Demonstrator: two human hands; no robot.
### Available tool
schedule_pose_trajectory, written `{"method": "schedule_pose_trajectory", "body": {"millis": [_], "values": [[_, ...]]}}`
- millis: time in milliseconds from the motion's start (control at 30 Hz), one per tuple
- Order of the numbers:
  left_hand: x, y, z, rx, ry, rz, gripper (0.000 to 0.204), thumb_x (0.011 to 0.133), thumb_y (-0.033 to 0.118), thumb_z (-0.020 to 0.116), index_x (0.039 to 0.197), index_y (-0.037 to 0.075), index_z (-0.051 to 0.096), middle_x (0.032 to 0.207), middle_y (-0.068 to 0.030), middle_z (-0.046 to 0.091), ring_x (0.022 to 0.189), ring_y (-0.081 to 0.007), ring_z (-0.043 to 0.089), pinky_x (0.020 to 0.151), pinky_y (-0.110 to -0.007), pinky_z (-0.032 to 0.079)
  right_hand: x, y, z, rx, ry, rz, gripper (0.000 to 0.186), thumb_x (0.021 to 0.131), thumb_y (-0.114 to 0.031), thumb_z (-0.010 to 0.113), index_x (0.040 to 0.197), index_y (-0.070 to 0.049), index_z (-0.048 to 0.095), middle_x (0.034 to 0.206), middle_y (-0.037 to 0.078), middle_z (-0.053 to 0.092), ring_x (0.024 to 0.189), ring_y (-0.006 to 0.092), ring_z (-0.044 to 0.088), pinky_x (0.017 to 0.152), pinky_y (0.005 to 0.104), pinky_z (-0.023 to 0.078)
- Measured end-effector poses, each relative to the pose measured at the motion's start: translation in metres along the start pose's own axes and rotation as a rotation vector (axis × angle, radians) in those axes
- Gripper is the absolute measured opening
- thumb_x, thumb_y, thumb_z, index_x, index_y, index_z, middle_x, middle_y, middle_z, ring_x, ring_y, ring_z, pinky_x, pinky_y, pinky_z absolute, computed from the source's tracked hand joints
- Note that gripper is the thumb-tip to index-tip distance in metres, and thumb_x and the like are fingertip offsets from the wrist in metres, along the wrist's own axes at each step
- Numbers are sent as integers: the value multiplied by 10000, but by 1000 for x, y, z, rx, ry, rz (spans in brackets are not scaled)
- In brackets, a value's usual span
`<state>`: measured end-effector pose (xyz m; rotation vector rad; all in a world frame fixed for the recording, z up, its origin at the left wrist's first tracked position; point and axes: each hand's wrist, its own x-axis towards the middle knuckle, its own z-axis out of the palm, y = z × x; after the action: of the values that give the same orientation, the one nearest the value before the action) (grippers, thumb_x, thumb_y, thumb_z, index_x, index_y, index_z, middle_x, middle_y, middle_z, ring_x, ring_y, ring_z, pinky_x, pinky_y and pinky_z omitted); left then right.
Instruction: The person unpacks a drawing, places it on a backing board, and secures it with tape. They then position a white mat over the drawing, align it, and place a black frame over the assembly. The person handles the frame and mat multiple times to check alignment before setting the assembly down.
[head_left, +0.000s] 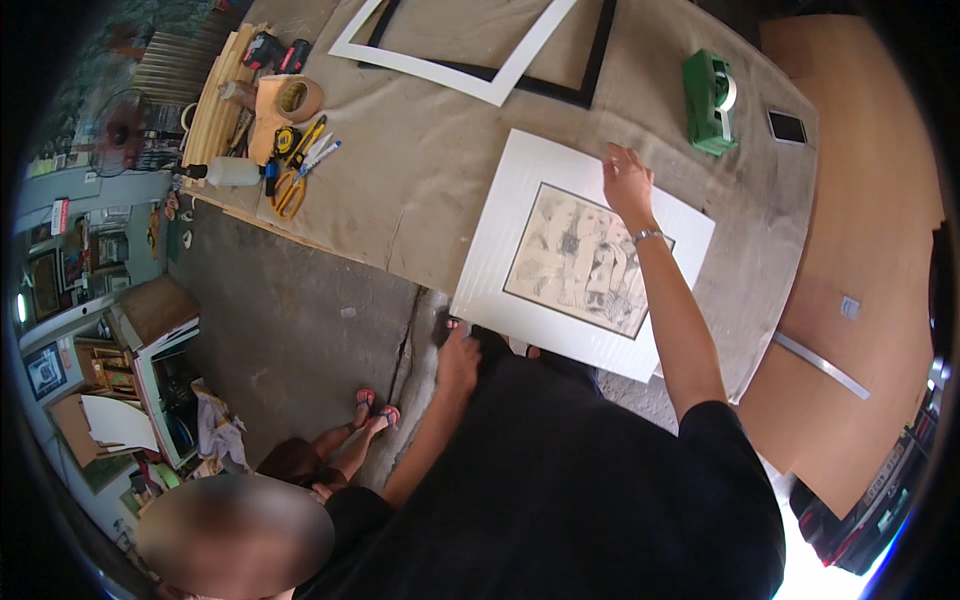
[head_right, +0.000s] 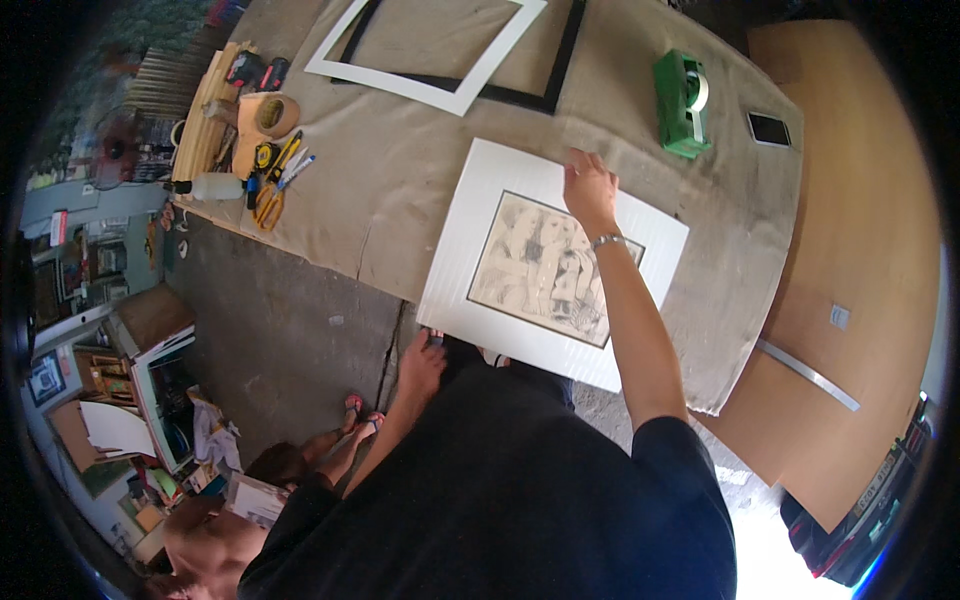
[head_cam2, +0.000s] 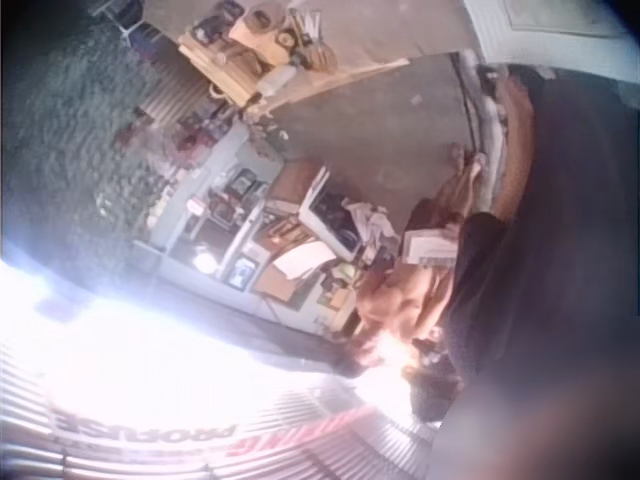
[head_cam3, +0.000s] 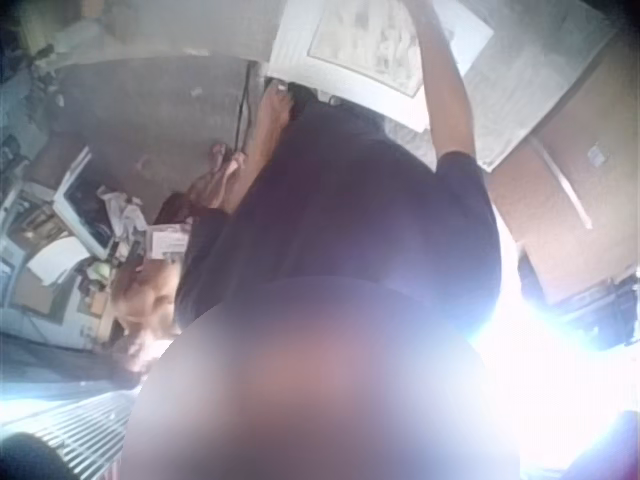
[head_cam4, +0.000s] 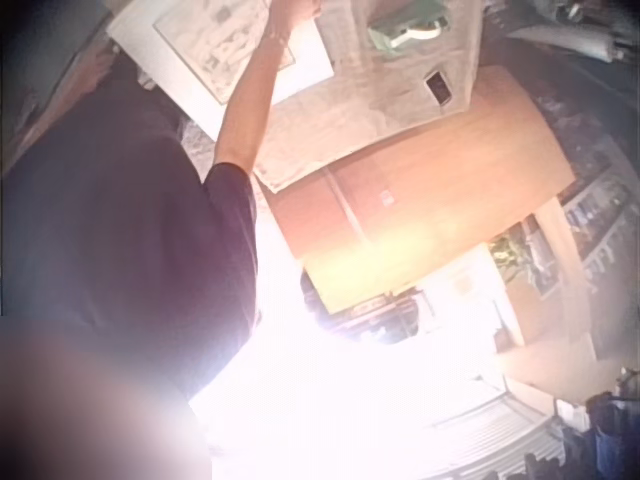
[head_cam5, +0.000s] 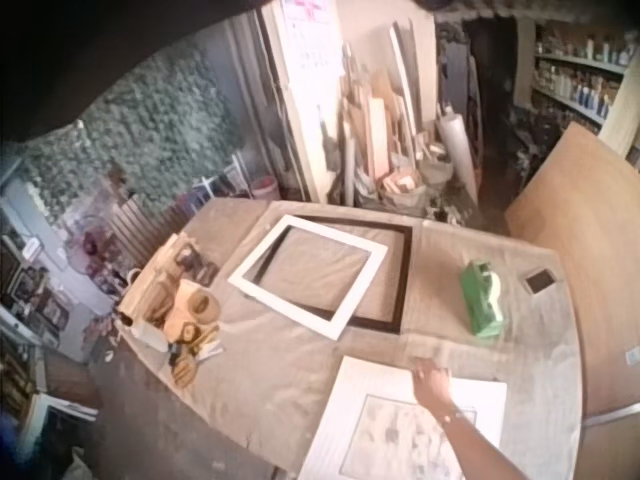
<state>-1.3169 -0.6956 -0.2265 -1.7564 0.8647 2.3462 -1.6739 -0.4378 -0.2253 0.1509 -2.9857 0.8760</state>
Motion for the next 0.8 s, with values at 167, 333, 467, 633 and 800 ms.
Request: {"method": "schedule_pose_trajectory", "body": {"millis": [167,333,467,633,800], "values": [[-15,86,51,256,230,521,330,975,222,585,1240,30,547,1148,-94,633,1116,-213,584,924,-364,472,37,1,-7,292,115,108,302,946,-258,602,1157,-49,655,992,176,706,947,351,680,818,420,539],[76,165,153,322,-298,548,421,973,262,619,1298,19,507,1239,-128,643,1193,-258,613,1008,-399,462,91,-7,19,240,23,267,398,938,-329,611,1198,-28,637,1032,190,717,1001,368,672,879,432,526],[137,192,284,306,-374,394,454,968,305,643,1289,9,516,1246,-134,638,1192,-256,600,999,-407,473,140,1,46,3,19,264,475,924,-360,622,1228,6,608,1127,228,681,1105,386,618,961,456,491],[169,212,362,196,-227,204,445,937,234,696,1273,-9,533,1191,-132,640,1058,-255,641,833,-410,564,161,-36,73,-199,22,276,550,872,-398,683,1177,51,603,1157,302,619,1159,429,565,992,471,472],[136,233,378,89,-440,262,202,979,170,637,1148,69,591,1039,-76,690,908,-203,675,814,-385,549,191,21,78,-287,64,342,544,816,-373,739,1108,71,621,1004,246,678,897,370,666,827,431,539]]}}
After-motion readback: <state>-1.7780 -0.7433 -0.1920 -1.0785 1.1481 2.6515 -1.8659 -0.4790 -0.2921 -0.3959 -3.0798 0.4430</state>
